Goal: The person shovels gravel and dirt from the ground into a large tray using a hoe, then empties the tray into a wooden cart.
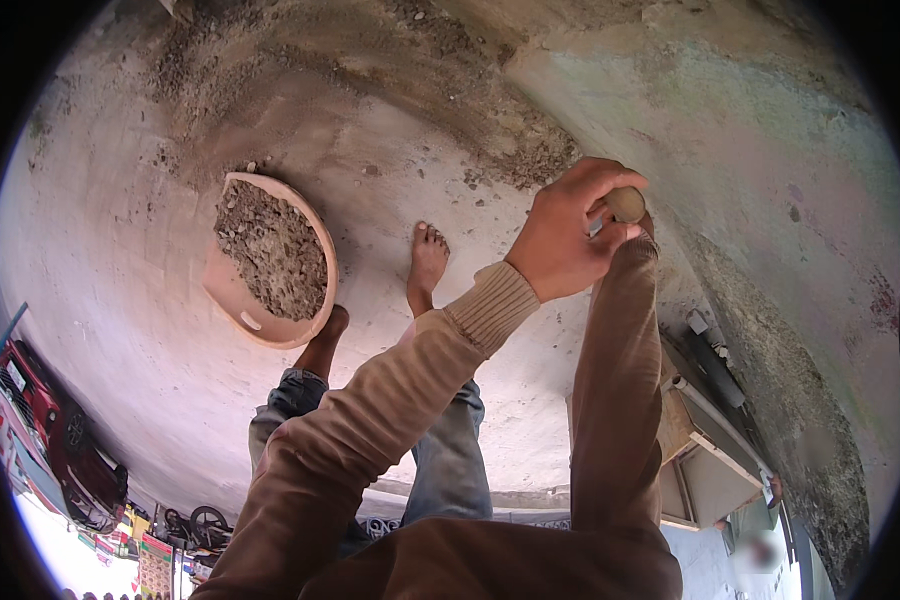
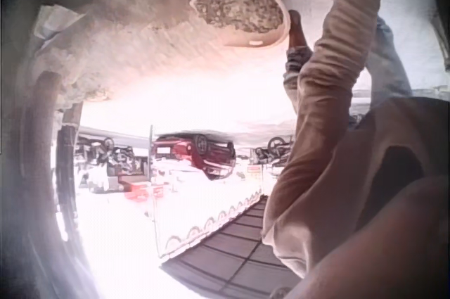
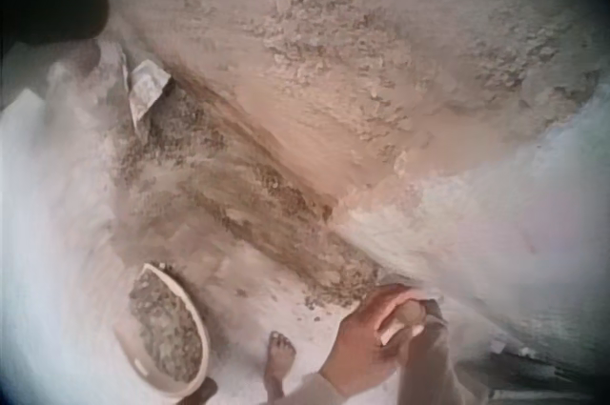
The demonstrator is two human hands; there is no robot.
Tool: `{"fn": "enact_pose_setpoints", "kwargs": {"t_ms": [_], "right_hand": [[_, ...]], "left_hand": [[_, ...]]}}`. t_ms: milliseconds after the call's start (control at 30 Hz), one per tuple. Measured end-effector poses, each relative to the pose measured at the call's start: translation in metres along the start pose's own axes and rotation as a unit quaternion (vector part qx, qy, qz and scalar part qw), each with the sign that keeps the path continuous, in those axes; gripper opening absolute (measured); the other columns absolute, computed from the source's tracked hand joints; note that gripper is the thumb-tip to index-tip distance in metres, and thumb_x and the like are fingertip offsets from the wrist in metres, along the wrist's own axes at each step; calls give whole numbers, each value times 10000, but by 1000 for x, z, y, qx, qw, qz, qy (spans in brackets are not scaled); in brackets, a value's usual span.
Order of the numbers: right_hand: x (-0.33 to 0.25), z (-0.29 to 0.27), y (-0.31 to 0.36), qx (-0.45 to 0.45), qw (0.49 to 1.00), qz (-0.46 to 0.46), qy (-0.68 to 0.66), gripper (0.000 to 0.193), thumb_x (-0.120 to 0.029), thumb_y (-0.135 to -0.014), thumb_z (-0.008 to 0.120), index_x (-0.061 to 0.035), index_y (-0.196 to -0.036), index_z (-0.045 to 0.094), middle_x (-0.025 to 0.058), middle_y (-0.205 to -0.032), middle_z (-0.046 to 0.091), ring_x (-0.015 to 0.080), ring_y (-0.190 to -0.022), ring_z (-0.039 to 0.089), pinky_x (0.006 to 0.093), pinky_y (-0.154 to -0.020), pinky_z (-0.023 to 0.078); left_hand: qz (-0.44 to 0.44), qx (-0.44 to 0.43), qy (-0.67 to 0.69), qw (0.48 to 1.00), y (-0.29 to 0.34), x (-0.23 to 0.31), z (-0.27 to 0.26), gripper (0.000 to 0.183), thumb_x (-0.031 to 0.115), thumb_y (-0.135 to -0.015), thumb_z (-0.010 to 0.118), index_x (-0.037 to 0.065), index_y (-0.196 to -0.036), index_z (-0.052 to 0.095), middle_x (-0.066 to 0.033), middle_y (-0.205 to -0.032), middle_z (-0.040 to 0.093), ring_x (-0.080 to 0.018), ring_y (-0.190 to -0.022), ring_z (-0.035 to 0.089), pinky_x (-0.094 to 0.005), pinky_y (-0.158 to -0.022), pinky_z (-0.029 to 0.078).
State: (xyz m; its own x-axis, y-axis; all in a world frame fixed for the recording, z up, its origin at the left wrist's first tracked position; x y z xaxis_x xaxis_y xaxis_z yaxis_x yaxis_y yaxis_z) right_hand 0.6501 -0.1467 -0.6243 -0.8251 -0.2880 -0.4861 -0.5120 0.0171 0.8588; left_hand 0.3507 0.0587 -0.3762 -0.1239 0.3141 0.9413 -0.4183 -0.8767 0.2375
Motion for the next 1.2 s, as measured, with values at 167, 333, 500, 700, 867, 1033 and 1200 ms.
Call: {"fn": "enact_pose_setpoints", "kwargs": {"t_ms": [167, 333, 500, 700, 867, 1033, 1200], "right_hand": [[-8, 74, 9, -75, 996, 47, 11, 133, -116, -940, 580, -14, -954, 496, 69, -766, 515, 162, -652, 544, 308, -608, 490], [16, 172, 61, -181, 968, 171, 3, 133, -114, -944, 571, -12, -943, 485, 65, -768, 506, 156, -652, 542, 300, -614, 491], [112, 217, 200, -300, 861, 407, -53, 135, -112, -948, 562, -11, -932, 474, 62, -769, 498, 151, -651, 541, 293, -620, 491], [263, 173, 458, -264, 947, 152, 101, 121, -144, -886, 617, -121, -870, 500, -2, -756, 512, 130, -634, 511, 297, -591, 475], [402, 120, 585, -292, 929, 153, 169, 199, -59, -833, 605, -75, -986, 478, 44, -750, 507, 183, -518, 535, 378, -522, 508], [416, 193, 574, -349, 890, -68, 284, 210, -14, -833, 573, -8, -995, 439, 83, -721, 526, 175, -474, 533, 323, -421, 483], [331, 355, 482, -320, 703, -255, 582, 239, -92, -857, 632, 79, -948, 493, 120, -670, 560, 197, -470, 566, 339, -402, 450]], "left_hand": [[101, 73, -80, 989, -3, 40, -9, 400, 53, -811, 756, 102, -1188, 630, -86, -1159, 622, -188, -911, 657, -301, -730, 532], [140, 79, -129, 978, 14, 73, -49, 383, 58, -786, 751, 108, -1147, 633, -72, -1180, 613, -275, -918, 668, -326, -743, 546], [46, 85, -243, 965, 132, 140, -87, 350, 75, -750, 790, 80, -1067, 642, -77, -1178, 593, -282, -1007, 669, -377, -800, 572], [-163, 344, -345, 858, 374, 199, -211, 164, 75, -836, 718, 7, -955, 628, -154, -1054, 615, -272, -930, 656, -337, -858, 508], [-337, 604, -208, 692, 601, 130, -292, 380, 268, -1054, 446, -36, -936, 642, -104, -910, 668, -158, -833, 611, -308, -825, 479], [-305, 532, -33, 789, 573, 76, -296, 622, 471, -1067, 327, -51, -995, 658, -112, -856, 675, -169, -728, 640, -297, -649, 525], [-301, 392, 160, 854, 466, -25, -342, 559, 459, -1038, 445, -17, -1321, 523, -129, -1175, 638, -205, -1113, 593, -307, -927, 467]]}}
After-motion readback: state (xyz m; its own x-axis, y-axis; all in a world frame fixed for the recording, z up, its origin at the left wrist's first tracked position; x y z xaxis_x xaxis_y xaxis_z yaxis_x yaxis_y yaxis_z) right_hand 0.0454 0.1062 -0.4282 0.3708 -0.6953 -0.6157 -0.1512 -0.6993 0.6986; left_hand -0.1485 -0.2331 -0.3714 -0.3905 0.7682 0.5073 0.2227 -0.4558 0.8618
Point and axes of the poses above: each hand's wrist, its own y-axis away from the middle knuckle, its own z-axis out of the palm, x = y × z, the point moved 2 cm from there along -y, towards the middle knuckle
